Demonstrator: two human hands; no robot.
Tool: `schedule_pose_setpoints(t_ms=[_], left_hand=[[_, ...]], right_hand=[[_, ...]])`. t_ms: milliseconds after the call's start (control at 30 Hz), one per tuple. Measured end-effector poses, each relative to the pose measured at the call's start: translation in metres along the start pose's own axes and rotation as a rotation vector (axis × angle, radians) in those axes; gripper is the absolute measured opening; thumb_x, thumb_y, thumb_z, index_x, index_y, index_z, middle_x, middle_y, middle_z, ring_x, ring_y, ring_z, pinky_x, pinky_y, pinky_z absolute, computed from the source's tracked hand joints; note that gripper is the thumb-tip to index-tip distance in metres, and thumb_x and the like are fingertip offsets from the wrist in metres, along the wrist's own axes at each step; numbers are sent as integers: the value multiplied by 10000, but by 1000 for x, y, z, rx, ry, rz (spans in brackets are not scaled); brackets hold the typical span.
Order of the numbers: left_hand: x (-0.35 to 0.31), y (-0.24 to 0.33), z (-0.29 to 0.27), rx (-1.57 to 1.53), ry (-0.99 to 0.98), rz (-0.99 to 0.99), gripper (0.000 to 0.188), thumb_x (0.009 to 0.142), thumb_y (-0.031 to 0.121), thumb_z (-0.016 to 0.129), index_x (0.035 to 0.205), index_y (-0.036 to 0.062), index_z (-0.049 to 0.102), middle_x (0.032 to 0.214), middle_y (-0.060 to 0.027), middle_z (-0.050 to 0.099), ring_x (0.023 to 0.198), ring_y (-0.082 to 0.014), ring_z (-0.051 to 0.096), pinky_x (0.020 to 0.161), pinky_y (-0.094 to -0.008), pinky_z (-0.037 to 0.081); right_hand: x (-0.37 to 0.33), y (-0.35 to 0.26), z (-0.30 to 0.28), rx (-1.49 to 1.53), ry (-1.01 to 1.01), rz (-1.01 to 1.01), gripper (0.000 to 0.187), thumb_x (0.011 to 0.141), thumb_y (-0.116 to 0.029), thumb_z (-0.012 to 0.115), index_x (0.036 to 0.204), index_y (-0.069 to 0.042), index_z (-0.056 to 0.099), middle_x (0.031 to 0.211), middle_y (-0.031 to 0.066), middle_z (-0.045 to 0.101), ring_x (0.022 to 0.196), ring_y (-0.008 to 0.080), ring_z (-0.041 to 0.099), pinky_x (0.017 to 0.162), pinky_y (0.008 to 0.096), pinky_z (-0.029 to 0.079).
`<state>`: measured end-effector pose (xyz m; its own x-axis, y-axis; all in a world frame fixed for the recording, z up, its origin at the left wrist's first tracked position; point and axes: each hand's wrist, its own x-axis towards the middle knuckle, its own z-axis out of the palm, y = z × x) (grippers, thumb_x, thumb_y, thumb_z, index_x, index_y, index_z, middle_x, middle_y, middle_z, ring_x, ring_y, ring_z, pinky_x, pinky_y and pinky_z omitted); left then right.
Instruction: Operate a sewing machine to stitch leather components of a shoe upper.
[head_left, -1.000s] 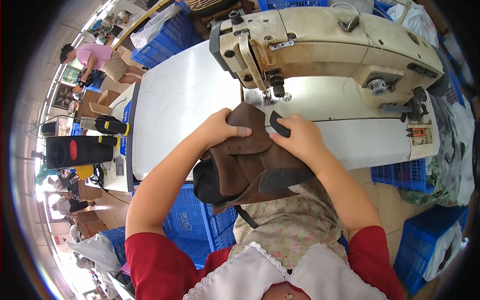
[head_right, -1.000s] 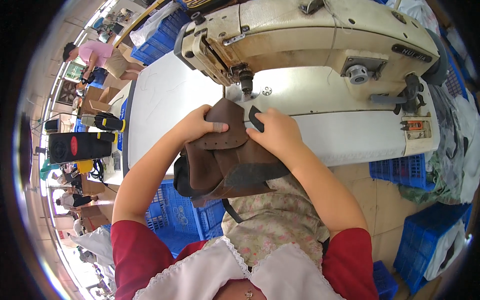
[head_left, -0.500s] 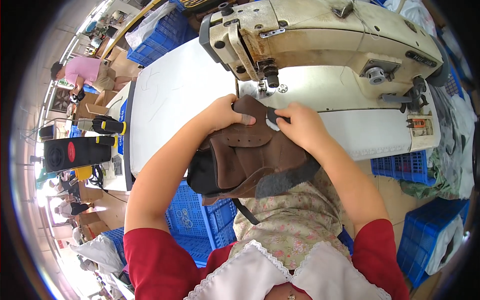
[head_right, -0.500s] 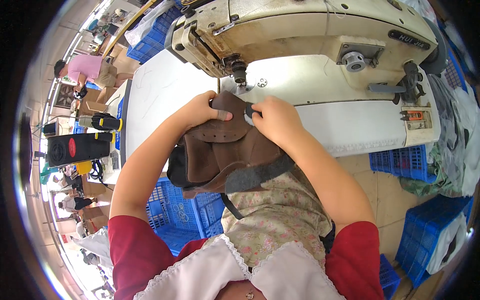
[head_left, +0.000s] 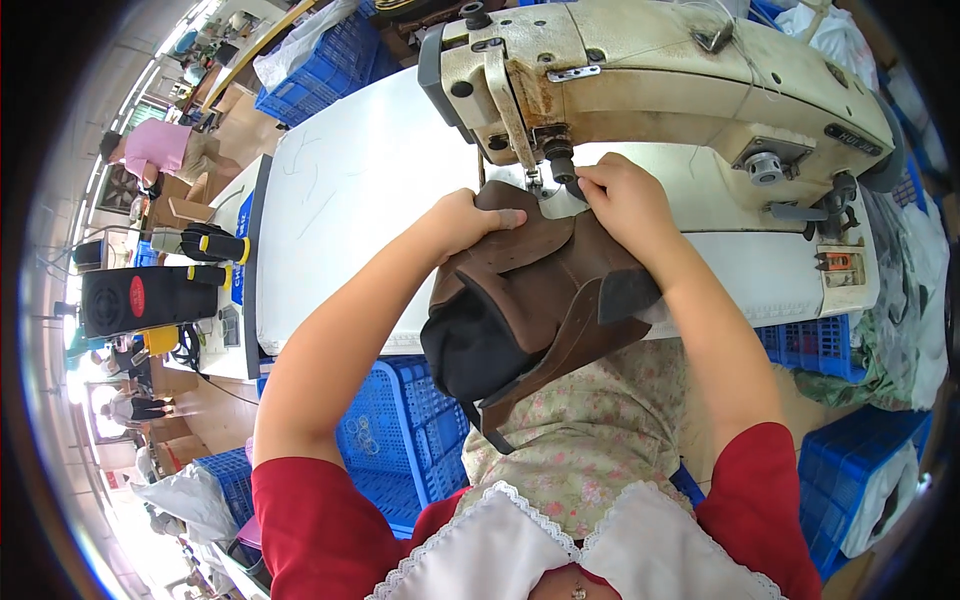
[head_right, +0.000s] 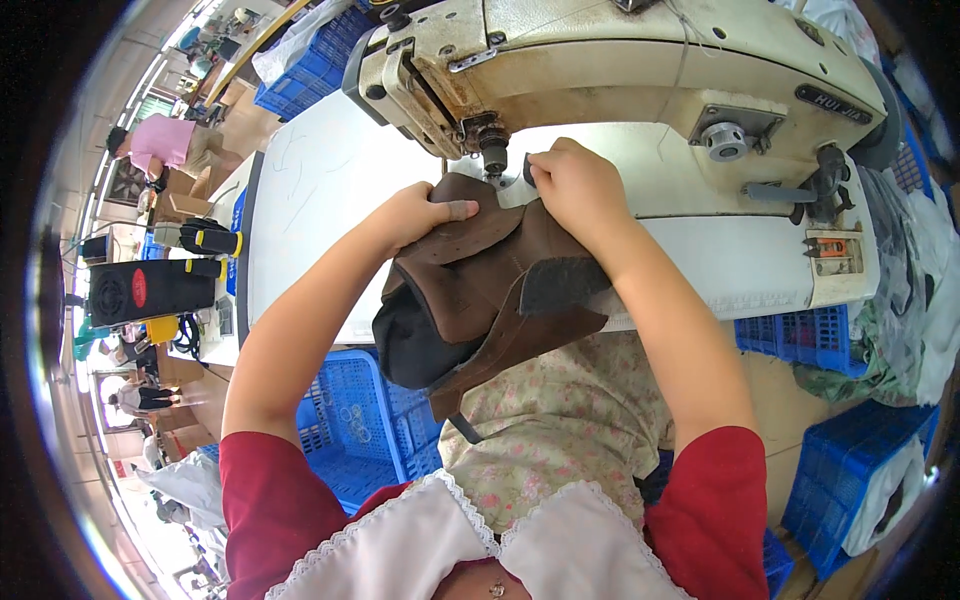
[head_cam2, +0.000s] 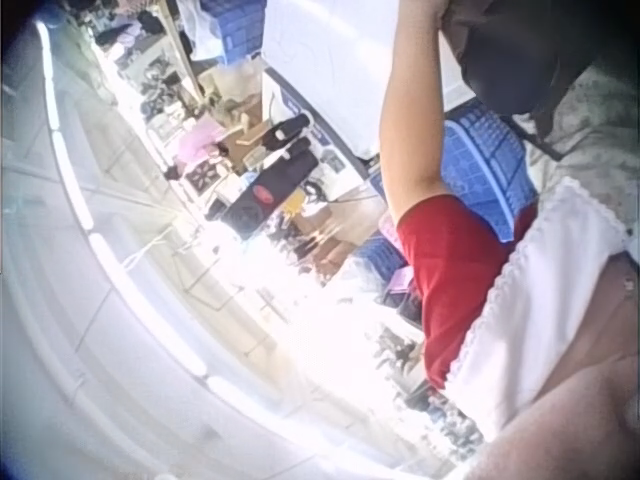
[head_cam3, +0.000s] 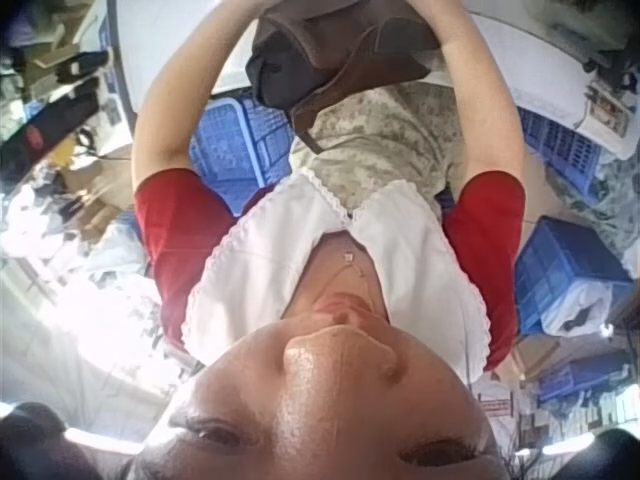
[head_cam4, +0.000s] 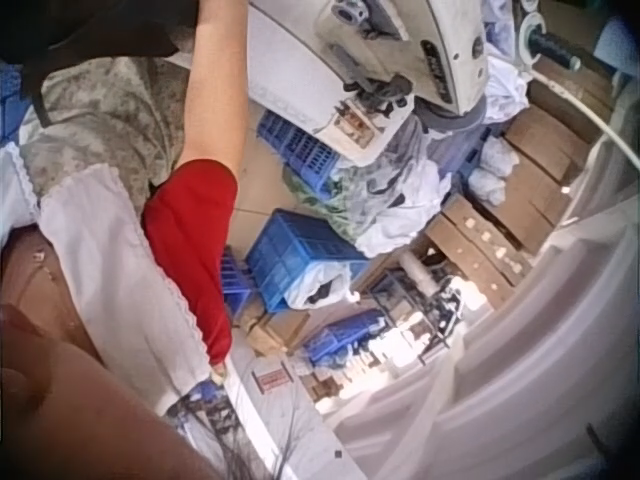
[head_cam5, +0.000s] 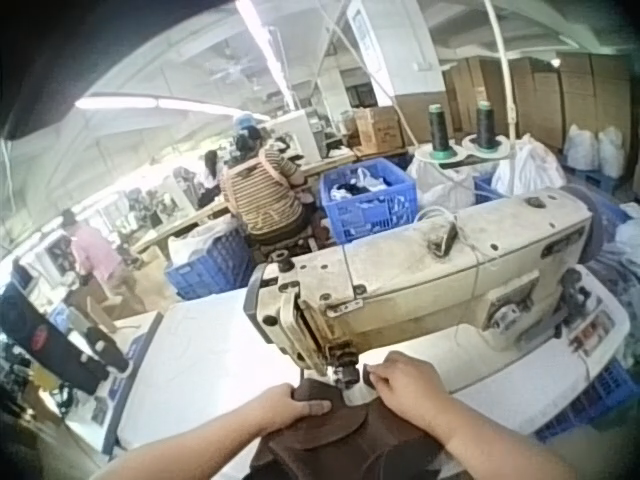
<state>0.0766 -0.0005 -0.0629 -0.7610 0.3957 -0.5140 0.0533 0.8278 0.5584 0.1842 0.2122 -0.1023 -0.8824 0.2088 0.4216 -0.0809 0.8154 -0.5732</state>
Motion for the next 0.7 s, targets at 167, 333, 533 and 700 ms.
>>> schedule_pose_setpoints(t_ms=[167, 333, 533, 700], left_hand=[[-2, -24, 0, 21, -87, -43, 860, 658, 567, 782, 1085, -158, 605, 974, -262, 668, 867, -310, 670, 755, -373, 525], [-54, -34, -31, 197, 40, -51, 826, 666, 556, 779, 1072, -140, 594, 981, -262, 662, 872, -311, 669, 763, -376, 526], [-90, -36, -56, 184, 146, -156, 714, 701, 455, 788, 1130, -77, 581, 991, -201, 660, 893, -249, 645, 791, -350, 510], [-77, -6, -44, 206, 158, 70, 722, 655, 479, 801, 1061, -88, 616, 986, -249, 667, 896, -311, 666, 790, -371, 522]], right_hand=[[6, 9, 15, 92, -248, 19, 192, 835, -187, 635, 942, -55, 725, 894, 125, 673, 806, 324, 643, 748, 402, 509], [-3, -40, 50, 219, -392, 13, 180, 824, -200, 634, 913, -82, 736, 887, 137, 679, 846, 332, 645, 745, 411, 509], [-10, -72, 71, 289, -325, -101, 168, 838, -184, 624, 919, -84, 732, 874, 118, 656, 838, 318, 633, 736, 411, 502], [-18, -63, 14, 300, -214, -35, 182, 825, -169, 642, 955, -74, 727, 887, 121, 650, 825, 316, 630, 742, 395, 505]])
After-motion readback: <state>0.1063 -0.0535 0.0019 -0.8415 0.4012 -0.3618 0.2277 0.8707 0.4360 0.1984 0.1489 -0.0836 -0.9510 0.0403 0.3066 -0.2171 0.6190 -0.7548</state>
